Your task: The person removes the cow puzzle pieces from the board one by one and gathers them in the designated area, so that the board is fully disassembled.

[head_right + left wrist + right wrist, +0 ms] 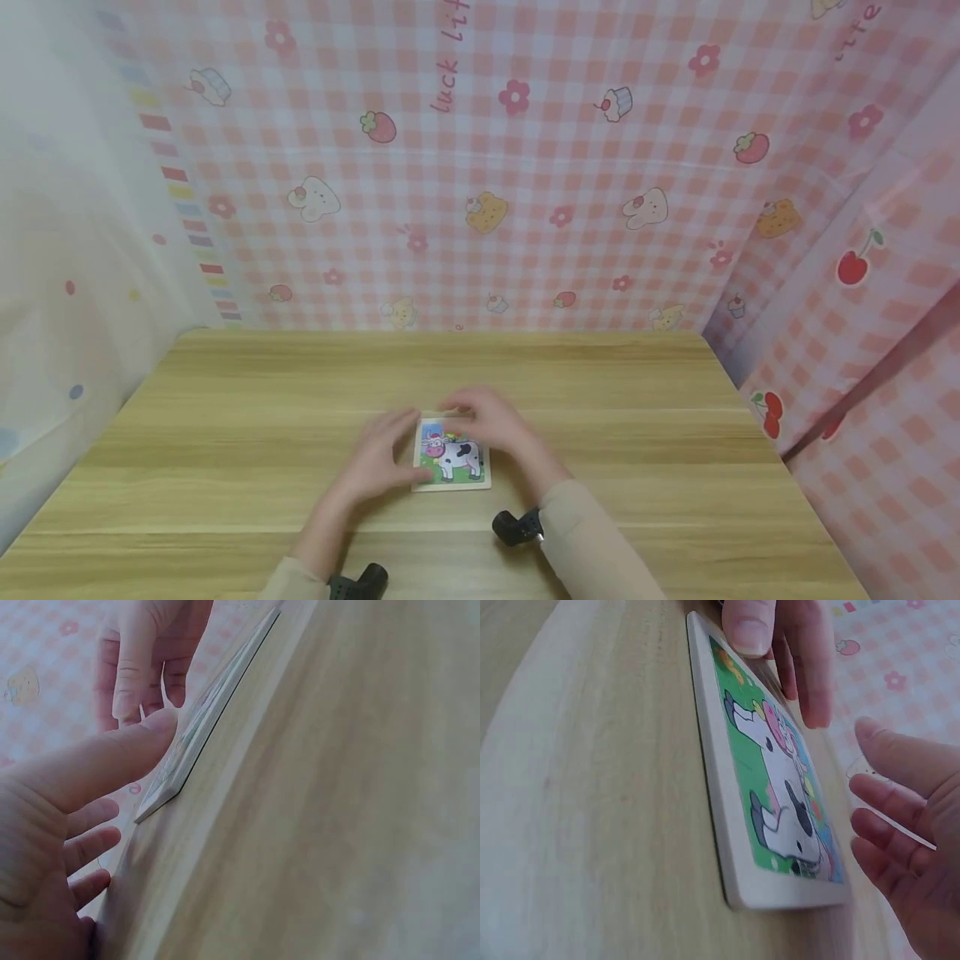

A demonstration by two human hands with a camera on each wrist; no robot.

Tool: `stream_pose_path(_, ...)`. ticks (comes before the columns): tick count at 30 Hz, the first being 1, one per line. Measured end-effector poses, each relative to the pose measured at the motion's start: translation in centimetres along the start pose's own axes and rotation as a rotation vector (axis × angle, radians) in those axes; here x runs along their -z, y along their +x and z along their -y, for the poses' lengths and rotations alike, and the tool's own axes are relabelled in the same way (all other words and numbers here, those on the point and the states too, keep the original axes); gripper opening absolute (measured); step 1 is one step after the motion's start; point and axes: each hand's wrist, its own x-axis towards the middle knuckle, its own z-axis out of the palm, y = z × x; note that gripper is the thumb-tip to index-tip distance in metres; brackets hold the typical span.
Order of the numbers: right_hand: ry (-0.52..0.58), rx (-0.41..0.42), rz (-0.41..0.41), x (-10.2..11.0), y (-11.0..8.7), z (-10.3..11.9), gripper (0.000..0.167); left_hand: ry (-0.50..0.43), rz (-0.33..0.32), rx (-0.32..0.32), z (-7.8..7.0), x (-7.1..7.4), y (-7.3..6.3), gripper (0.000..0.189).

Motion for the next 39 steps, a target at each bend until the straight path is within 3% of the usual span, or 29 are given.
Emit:
stream_pose_path(19,-0.281,0.006,0.083,-1.7,1.5,0.9,0.018,0.082,0.008,-0.017,0.5,0.0,0.0,0.086)
stream_pose_path(34,-0.453,0.143,0.128,-1.4,1.9,0.8,0.023,0.111,0.021,0.014,0.4,-0.1,0.1,0.09)
stream_pose_path(39,-0.452,0.162,0.144,-1.2,1.8,0.8,0.026,0.111,0.021,0.012,0.2,0.0,0.0,0.09)
